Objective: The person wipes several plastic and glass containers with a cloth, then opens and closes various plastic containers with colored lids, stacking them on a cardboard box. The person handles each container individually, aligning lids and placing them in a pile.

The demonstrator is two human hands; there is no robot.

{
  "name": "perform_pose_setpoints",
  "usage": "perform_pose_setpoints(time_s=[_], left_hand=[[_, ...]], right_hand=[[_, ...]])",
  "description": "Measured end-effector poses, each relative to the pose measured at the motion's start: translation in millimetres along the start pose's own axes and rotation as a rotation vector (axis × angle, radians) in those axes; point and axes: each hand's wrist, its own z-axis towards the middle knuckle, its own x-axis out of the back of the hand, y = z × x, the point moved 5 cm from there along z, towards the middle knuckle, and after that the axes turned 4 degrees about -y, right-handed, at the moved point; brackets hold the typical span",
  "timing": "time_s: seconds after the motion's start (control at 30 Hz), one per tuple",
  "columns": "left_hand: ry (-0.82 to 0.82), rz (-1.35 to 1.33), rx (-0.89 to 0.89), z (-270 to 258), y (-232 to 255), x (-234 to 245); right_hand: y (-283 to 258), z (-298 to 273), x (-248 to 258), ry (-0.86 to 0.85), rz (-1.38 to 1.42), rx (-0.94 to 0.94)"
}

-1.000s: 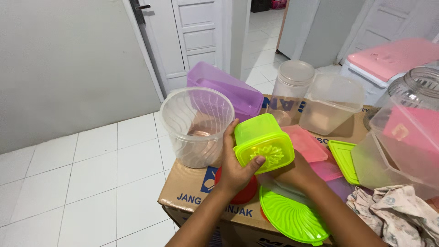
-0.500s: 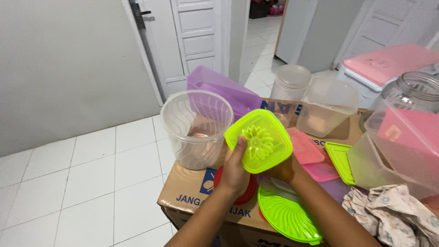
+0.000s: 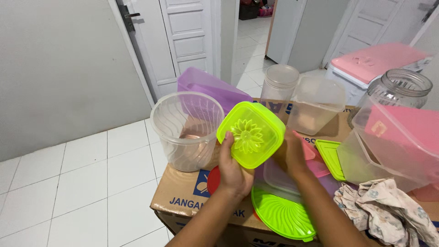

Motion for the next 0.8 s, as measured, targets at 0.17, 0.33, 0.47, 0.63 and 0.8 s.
perform_pose_setpoints(time_s=[0.17, 0.33, 0.47, 0.63, 0.8], left_hand=[[0.184, 0.161, -0.112, 9, -3, 8], [0.461, 0.240, -0.029, 44, -31, 52], [0.792, 0.258, 0.070, 63, -51, 104], [0.730, 0.158, 0.198, 83, -69, 148], [0.683, 0.400, 0.029, 74, -60, 147]], right_hand=[[36, -13, 63, 0.279, 0.397, -0.289], [53, -44, 107, 0.370, 0.403, -0.352], [57, -63, 119, 0.361, 0.508, -0.369], [54, -78, 122, 0.318, 0.455, -0.396], [32, -76, 117, 0.229, 0.323, -0.277]])
